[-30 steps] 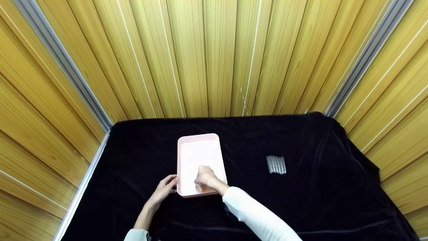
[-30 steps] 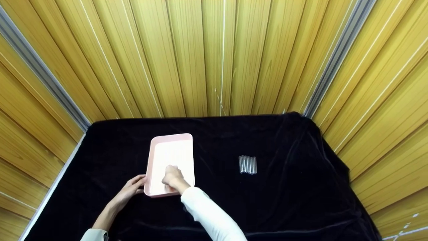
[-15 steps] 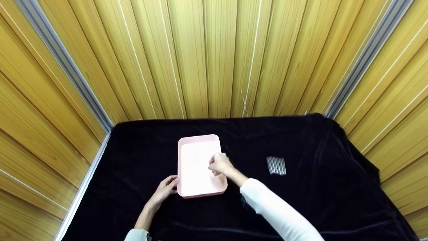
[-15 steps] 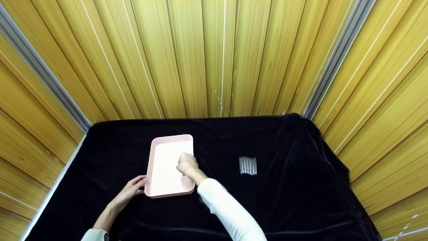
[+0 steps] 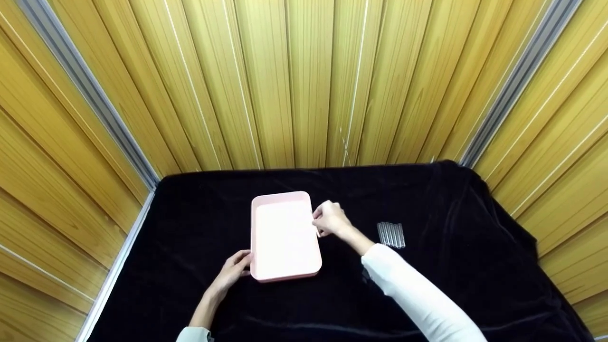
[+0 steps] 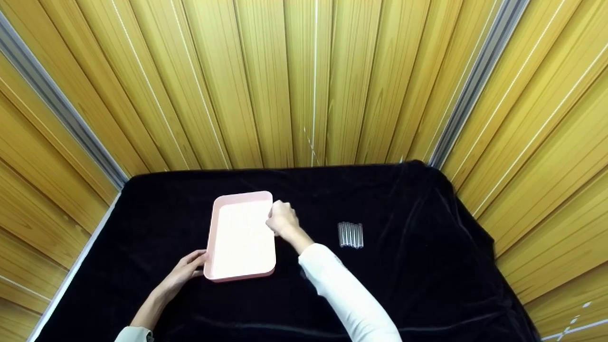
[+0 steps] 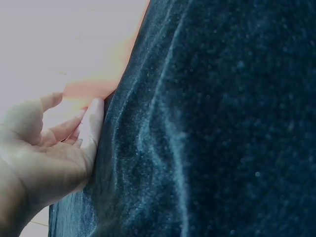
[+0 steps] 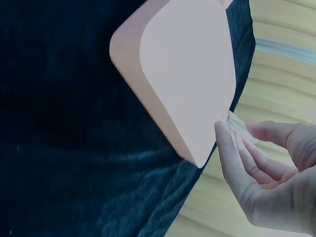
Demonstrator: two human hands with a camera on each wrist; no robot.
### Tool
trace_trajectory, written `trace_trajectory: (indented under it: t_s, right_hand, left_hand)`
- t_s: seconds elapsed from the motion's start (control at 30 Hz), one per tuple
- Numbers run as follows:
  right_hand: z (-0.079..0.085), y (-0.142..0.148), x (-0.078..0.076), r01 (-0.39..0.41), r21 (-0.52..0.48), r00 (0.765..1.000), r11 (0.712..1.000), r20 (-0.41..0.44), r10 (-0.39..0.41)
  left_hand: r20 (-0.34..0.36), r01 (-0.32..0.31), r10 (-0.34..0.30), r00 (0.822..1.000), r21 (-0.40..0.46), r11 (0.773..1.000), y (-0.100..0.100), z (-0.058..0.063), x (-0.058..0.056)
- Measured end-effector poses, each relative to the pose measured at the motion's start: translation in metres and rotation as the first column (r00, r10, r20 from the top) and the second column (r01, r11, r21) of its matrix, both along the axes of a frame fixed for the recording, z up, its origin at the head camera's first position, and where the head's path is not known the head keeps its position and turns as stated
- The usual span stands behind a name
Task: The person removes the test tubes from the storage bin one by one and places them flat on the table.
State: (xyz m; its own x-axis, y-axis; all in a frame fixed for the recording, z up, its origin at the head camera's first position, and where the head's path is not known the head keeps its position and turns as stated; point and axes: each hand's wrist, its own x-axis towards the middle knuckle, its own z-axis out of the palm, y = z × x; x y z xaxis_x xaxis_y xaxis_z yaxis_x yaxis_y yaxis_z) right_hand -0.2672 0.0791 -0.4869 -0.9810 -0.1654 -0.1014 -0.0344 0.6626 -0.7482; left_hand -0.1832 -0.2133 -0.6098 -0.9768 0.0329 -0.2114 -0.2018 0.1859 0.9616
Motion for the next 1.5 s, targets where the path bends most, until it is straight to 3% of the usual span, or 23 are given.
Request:
trace_trajectory:
  t_s: [0.23, 0.47, 0.7, 0.93, 1.5]
  right_hand:
    - [0.0, 0.049, -0.006, 0.054, -0.071, 0.998, 0.996, 0.04, -0.051]
    - [-0.005, 0.109, -0.011, 0.098, -0.039, 0.994, 0.994, 0.044, -0.096]
    - [-0.003, 0.152, -0.012, 0.153, -0.074, 0.984, 0.985, 0.108, -0.144]
    - [-0.006, 0.182, -0.011, 0.193, -0.076, 0.974, 0.978, 0.133, -0.182]
    - [-0.04, 0.229, -0.002, 0.262, -0.085, 0.945, 0.961, 0.225, -0.237]
  left_hand:
    - [0.001, 0.017, -0.017, 1.0, 0.007, 1.0, 0.002, -0.002, 0.002]
    - [0.004, 0.009, -0.009, 1.0, -0.008, 1.0, 0.0, -0.003, 0.002]
    - [0.009, -0.002, 0.003, 1.0, -0.025, 1.0, -0.002, -0.003, 0.002]
    - [-0.004, -0.002, 0.002, 1.0, -0.014, 1.0, -0.001, -0.003, 0.003]
    - [0.019, -0.034, 0.035, 0.999, -0.023, 0.999, 0.002, -0.002, 0.002]
